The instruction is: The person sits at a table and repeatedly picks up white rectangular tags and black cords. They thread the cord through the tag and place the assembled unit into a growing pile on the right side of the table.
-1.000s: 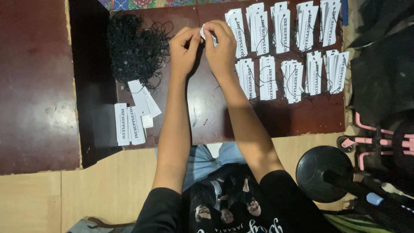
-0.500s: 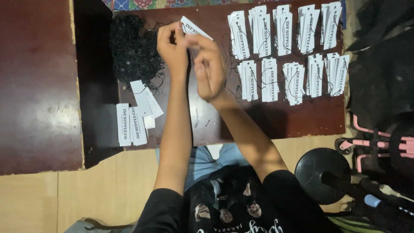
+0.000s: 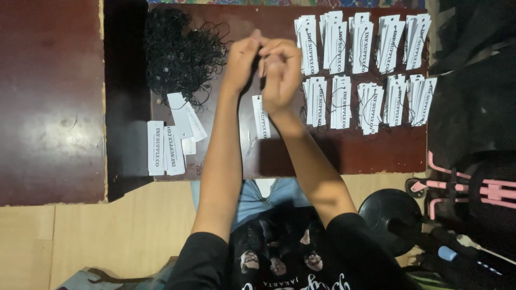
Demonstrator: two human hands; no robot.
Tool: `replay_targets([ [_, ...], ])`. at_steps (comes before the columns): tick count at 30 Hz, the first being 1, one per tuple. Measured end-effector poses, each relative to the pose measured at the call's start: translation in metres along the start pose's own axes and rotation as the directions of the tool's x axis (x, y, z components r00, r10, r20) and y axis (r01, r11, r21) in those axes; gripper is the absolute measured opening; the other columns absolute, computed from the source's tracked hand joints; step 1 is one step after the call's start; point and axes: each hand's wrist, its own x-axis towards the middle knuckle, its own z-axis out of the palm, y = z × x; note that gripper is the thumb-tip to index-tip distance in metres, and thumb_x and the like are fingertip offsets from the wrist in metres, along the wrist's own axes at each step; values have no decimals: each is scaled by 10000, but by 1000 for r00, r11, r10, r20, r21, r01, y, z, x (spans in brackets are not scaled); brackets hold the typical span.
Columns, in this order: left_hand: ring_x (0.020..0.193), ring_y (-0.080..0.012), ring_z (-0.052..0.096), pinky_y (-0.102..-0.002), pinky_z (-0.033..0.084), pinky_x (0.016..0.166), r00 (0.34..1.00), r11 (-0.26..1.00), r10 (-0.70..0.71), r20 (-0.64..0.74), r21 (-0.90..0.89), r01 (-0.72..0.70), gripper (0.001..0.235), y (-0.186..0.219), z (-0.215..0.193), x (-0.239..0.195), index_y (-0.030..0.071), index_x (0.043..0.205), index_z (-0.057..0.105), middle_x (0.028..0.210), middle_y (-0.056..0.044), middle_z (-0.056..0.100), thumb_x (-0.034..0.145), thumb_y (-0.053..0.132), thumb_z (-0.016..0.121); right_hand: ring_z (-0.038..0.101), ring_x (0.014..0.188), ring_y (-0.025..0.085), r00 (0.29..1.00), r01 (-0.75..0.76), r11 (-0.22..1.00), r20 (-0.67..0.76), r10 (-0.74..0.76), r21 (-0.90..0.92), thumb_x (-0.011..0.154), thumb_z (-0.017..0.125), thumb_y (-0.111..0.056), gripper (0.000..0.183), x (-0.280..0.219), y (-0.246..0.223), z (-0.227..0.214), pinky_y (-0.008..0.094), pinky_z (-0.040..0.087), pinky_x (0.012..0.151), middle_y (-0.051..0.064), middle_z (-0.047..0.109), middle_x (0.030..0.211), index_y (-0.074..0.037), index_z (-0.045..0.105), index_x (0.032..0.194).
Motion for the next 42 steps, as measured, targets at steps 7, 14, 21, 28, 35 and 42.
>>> replay_targets([
  [7, 750, -200, 707, -331, 571, 842, 967, 990, -117, 224, -45, 130, 650, 34, 9, -6, 36, 769, 739, 771, -94, 739, 1029, 525, 399, 472, 720, 121, 982, -89, 986, -178, 63, -144, 1063, 459, -151, 108, 25, -1, -24, 238, 449, 653, 66, 556, 990, -67, 524, 1043],
  [14, 914, -171, 721, -289, 603, 852, 905, 998, -31, 424, -28, 47, 324, 24, 16, -6, 41, 1032, 765, 1014, -94, 767, 1006, 339, 640, 595, 639, 200, 920, -85, 988, -372, 126, 126, 1087, 415, -200, 89, 41, -3, -38, 251, 355, 511, 96, 587, 887, -126, 457, 1059],
  [21, 991, -114, 694, -265, 581, 918, 795, 982, -168, 583, 28, 187, 228, 32, 8, -8, 56, 1167, 740, 1081, -56, 765, 940, 74, 742, 573, 593, 248, 913, -66, 983, -388, 129, 171, 1084, 396, -182, 84, 44, -2, -41, 322, 479, 567, 113, 563, 850, -119, 452, 1084],
  [28, 961, -138, 743, -255, 608, 863, 879, 994, -109, 464, 46, 99, 297, 14, 1, -5, 71, 1081, 754, 1072, -75, 782, 843, -106, 777, 540, 620, 253, 901, -19, 970, -415, 122, 243, 1095, 471, -209, 91, 41, 0, -52, 346, 482, 567, 119, 547, 865, -133, 488, 1144],
  [35, 880, -174, 739, -289, 667, 816, 967, 961, 2, -255, -266, -72, 264, -6, -23, 3, 46, 1031, 757, 1011, -115, 769, 823, -100, 828, 381, 610, 96, 950, -100, 990, -286, 125, 99, 1028, 495, -60, 82, 24, 15, -40, 245, 352, 565, 53, 543, 902, -77, 566, 1065],
  [42, 742, -207, 709, -305, 611, 669, 824, 853, -167, -541, -499, -155, 200, -25, -28, 8, -26, 913, 733, 870, -161, 754, 772, -133, 825, 651, 1022, 279, 947, 37, 796, 276, 166, -604, 967, 736, -150, 304, -11, 32, -10, 359, 588, 805, 126, 538, 1182, -71, 579, 1215],
])
